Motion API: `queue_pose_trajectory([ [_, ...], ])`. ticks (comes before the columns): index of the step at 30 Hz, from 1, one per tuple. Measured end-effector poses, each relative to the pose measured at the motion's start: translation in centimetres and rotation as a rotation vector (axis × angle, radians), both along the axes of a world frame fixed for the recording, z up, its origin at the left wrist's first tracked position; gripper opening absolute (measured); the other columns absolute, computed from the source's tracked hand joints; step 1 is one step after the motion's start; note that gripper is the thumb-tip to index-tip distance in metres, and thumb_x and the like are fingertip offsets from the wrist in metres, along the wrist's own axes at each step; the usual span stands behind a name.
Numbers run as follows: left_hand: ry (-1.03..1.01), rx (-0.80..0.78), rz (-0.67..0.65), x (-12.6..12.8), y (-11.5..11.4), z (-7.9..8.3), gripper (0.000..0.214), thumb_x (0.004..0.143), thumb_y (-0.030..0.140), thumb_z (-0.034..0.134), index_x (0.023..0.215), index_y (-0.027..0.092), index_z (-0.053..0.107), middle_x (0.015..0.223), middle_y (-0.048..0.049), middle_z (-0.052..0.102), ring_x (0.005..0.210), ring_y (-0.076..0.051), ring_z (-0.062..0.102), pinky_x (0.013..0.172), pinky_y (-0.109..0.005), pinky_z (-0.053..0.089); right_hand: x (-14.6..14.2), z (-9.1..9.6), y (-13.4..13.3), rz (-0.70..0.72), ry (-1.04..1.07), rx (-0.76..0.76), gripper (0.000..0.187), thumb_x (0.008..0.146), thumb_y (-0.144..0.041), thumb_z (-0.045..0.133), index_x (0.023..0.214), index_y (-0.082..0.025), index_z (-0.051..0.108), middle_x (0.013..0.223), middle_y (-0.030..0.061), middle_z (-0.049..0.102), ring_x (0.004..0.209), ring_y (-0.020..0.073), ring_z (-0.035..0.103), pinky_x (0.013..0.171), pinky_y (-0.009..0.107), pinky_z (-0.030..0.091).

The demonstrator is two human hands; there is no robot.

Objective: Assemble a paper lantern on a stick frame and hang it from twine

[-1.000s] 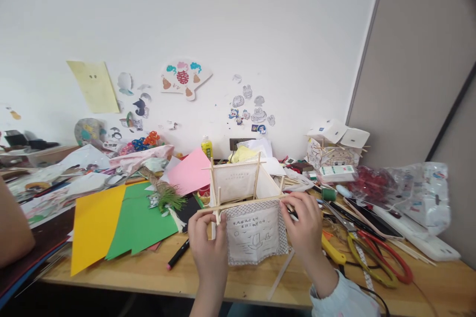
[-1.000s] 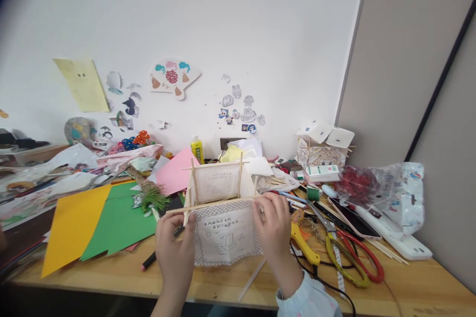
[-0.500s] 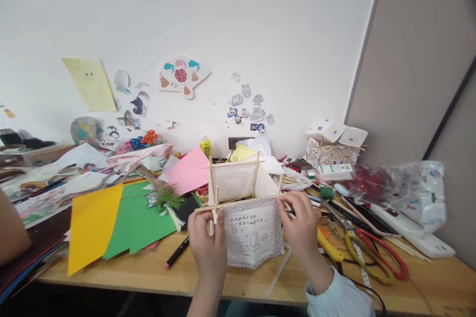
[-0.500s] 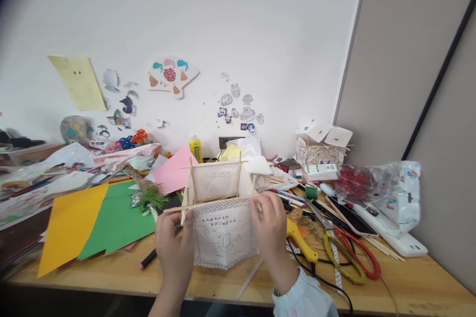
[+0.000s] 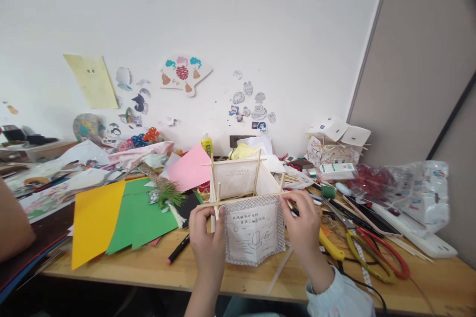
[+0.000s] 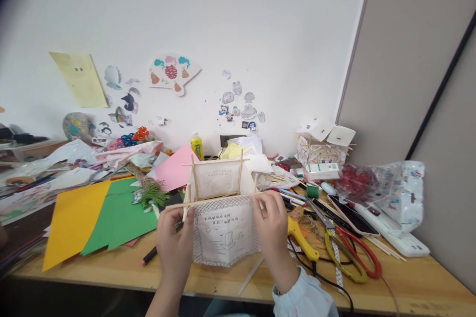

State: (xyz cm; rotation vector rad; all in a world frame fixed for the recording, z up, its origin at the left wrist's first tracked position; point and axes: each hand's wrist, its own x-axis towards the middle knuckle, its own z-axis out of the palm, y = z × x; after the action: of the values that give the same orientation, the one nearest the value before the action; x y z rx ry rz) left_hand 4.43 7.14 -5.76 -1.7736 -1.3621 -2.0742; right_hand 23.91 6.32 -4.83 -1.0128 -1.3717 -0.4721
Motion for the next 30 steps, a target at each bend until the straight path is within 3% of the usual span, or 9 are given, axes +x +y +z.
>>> queue_pose_trajectory([
  [9,-0.071,-0.047,0.039,0.3,-0.2,-0.1,0.024,0.087,0.04,0.055,0.072,0.021,0.048,0.079,-0.0017,0.052,0.079,-0.018,0.053,0.074,-0.033,0.045,0.0,-0.1,-0.1,-0.064,-0.043,0.019,0.011,0.086,-0.012,0.056,0.079,-0.02,0.055,0.082,0.0044,0.061,0.082,0.0184,0.058,0.075,0.034,0.048],
  [13,-0.12,-0.098,0.026,-0.1,-0.3,-0.7,0.027,0.082,0.046,0.059,0.089,0.021,0.052,0.089,-0.004,0.056,0.082,-0.019,0.059,0.075,-0.036,0.051,0.2,0.0,0.0,-0.112,-0.058,0.046,0.008,0.086,-0.014,0.056,0.08,-0.02,0.057,0.092,0.0077,0.064,0.089,0.0199,0.06,0.079,0.036,0.049],
  [19,-0.18,-0.203,0.017,0.4,-0.7,-0.2,0.06,0.08,0.054,0.057,0.125,0.019,0.04,0.111,-0.0117,0.056,0.089,-0.021,0.061,0.078,-0.04,0.054,0.1,-0.1,0.0,-0.114,-0.037,0.041,0.008,0.085,-0.014,0.057,0.08,-0.02,0.057,0.094,0.0083,0.066,0.09,0.0205,0.062,0.08,0.037,0.05],
  [21,-0.162,-0.246,0.021,0.5,-0.9,0.2,0.057,0.081,0.054,0.054,0.124,0.018,0.042,0.113,-0.0127,0.055,0.092,-0.022,0.06,0.08,-0.041,0.054,0.1,-0.2,0.0,-0.133,-0.029,0.03,0.007,0.085,-0.016,0.057,0.079,-0.02,0.058,0.094,0.0084,0.067,0.09,0.0211,0.062,0.08,0.038,0.049],
  [25,-0.082,-0.283,0.129,0.4,-1.0,0.5,0.047,0.082,0.052,0.053,0.114,0.018,0.048,0.098,-0.0097,0.06,0.088,-0.024,0.062,0.074,-0.041,0.053,0.0,-0.2,0.0,-0.139,-0.023,0.015,0.008,0.086,-0.017,0.056,0.078,-0.02,0.057,0.093,0.0084,0.067,0.089,0.0213,0.062,0.079,0.038,0.049],
  [30,0.086,-0.156,0.206,0.0,-0.8,0.2,0.035,0.086,0.045,0.049,0.106,0.017,0.051,0.103,-0.0125,0.06,0.09,-0.023,0.062,0.073,-0.036,0.051,0.0,-0.2,0.0,-0.146,-0.016,0.01,0.009,0.086,-0.017,0.056,0.078,-0.02,0.057,0.091,0.0075,0.066,0.087,0.021,0.062,0.078,0.038,0.049],
])
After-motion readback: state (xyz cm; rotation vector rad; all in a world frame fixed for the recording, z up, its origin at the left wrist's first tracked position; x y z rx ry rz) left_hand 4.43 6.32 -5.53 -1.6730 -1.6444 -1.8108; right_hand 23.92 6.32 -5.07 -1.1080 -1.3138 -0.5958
